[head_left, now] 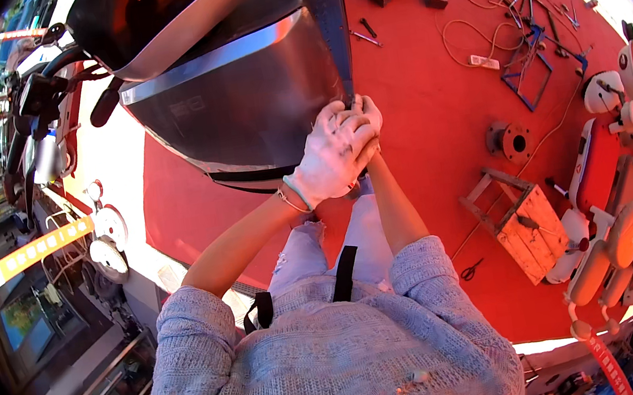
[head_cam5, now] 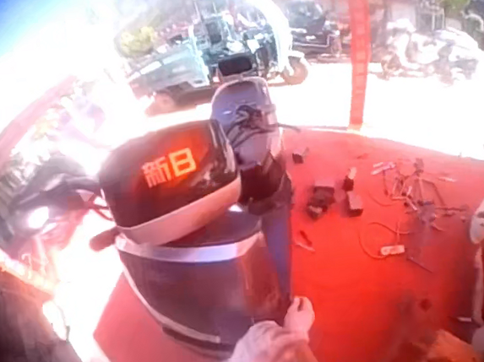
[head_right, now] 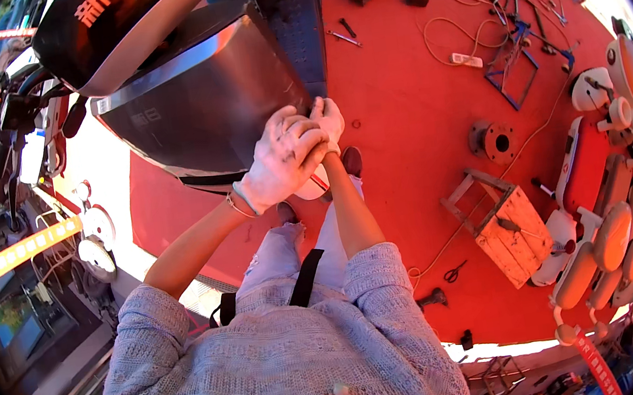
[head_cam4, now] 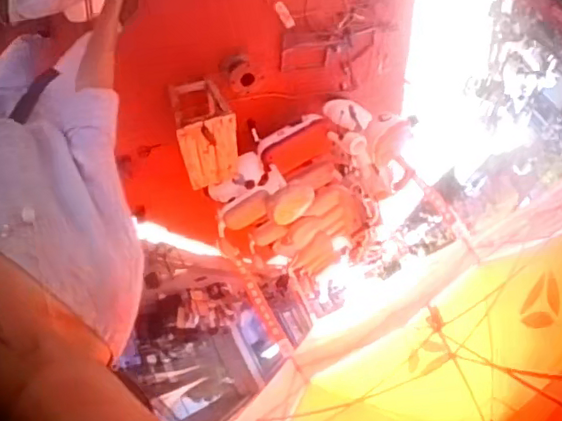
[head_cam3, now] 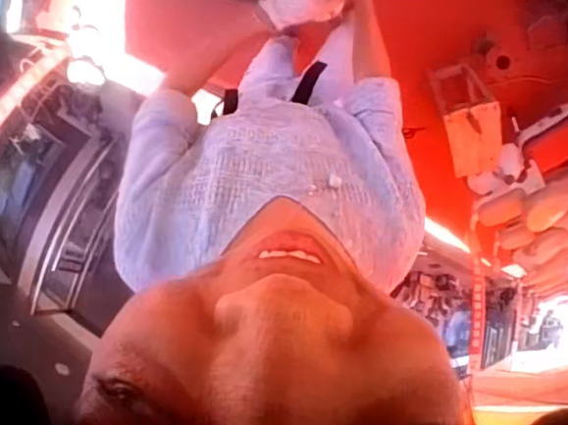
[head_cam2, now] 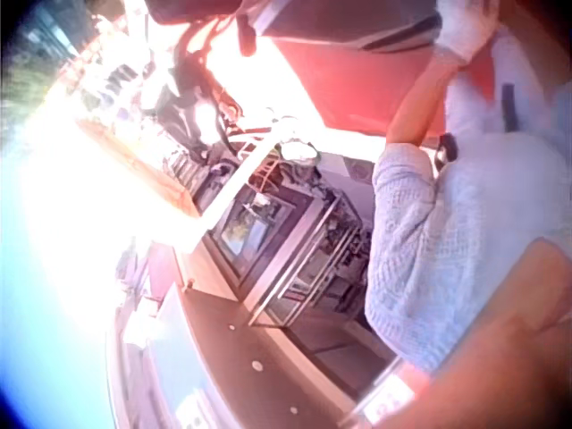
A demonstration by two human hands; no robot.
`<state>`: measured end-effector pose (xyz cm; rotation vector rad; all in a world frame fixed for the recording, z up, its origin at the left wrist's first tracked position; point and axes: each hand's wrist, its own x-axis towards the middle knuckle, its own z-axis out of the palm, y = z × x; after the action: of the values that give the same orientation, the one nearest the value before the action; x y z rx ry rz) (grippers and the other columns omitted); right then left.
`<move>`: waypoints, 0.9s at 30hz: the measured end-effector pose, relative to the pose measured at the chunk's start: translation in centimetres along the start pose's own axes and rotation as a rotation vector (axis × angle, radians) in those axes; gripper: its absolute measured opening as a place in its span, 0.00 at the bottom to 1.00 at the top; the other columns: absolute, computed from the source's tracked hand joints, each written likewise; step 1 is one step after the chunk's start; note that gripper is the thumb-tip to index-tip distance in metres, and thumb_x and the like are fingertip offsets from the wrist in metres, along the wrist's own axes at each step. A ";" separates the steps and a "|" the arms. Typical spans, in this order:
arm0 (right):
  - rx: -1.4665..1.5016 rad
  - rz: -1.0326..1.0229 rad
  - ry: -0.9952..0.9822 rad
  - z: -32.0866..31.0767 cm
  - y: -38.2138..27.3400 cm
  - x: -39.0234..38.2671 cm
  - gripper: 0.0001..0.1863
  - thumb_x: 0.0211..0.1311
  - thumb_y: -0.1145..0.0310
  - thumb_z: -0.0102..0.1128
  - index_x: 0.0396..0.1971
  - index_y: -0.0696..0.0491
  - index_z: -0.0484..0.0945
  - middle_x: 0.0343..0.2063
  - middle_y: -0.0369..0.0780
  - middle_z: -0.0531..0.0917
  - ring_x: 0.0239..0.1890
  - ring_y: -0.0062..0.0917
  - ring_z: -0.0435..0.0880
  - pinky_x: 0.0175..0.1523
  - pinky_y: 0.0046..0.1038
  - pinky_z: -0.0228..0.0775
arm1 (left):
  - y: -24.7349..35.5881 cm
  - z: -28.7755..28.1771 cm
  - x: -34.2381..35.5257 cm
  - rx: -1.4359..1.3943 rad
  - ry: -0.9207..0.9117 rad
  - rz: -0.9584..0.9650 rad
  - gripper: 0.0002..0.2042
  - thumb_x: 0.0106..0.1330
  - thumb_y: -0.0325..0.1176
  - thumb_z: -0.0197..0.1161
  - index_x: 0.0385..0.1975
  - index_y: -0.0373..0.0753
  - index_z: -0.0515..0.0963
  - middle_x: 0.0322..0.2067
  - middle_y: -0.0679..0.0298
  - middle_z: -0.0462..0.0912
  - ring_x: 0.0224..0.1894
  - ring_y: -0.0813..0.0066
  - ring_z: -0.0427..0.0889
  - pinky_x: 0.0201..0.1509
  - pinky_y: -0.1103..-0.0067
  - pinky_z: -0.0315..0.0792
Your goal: The person uses a power drill to remove screws from the seat of a scooter and lifts the seat off. They then use a screwdriver to remove screws from the handlebar assembly and manipulate the wiring and components underneath the handlebars.
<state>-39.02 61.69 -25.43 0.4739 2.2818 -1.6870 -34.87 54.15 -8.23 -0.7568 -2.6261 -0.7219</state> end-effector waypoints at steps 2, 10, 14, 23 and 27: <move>-0.096 -0.133 0.287 -1.3 -1.8 -0.1 0.14 0.65 0.62 0.47 0.30 0.57 0.76 0.30 0.47 0.79 0.35 0.41 0.78 0.41 0.37 0.69 | 2.8 -2.0 -4.2 -0.213 0.061 -0.365 0.05 0.59 0.31 0.59 0.33 0.41 0.74 0.32 0.63 0.76 0.37 0.64 0.76 0.49 0.69 0.67; -0.005 -1.175 -0.344 -3.5 -22.9 -9.5 0.04 0.60 0.78 0.50 0.30 0.61 0.75 0.29 0.40 0.78 0.31 0.26 0.75 0.36 0.25 0.68 | 7.5 -3.4 -22.5 -0.406 0.697 -1.533 0.11 0.68 0.35 0.50 0.36 0.36 0.76 0.28 0.61 0.81 0.31 0.72 0.80 0.40 0.76 0.73; -0.396 -1.690 -0.588 1.9 -26.4 -12.3 0.06 0.55 0.76 0.57 0.34 0.57 0.77 0.35 0.40 0.80 0.38 0.32 0.77 0.42 0.31 0.69 | 10.1 -2.9 -29.4 -0.375 0.929 -1.739 0.11 0.67 0.36 0.50 0.36 0.36 0.77 0.27 0.64 0.80 0.30 0.77 0.79 0.38 0.79 0.73; -0.935 -2.179 -0.390 8.8 -24.1 -11.5 0.20 0.59 0.65 0.56 0.52 0.52 0.72 0.52 0.42 0.75 0.57 0.38 0.70 0.62 0.41 0.58 | 21.9 3.0 -43.2 -0.556 1.483 -1.977 0.11 0.68 0.35 0.52 0.36 0.33 0.77 0.29 0.66 0.80 0.32 0.81 0.78 0.38 0.81 0.75; -0.943 -2.150 -0.425 8.9 -22.4 -12.0 0.22 0.61 0.65 0.52 0.56 0.51 0.70 0.56 0.42 0.72 0.61 0.38 0.67 0.67 0.42 0.52 | 24.1 3.2 -45.7 -0.489 1.502 -1.960 0.11 0.68 0.36 0.52 0.35 0.34 0.77 0.27 0.65 0.81 0.29 0.81 0.78 0.36 0.80 0.75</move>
<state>-37.13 45.87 -3.69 -2.7940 2.3253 -0.2378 15.35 55.00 -20.96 1.8611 -0.8934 -1.3410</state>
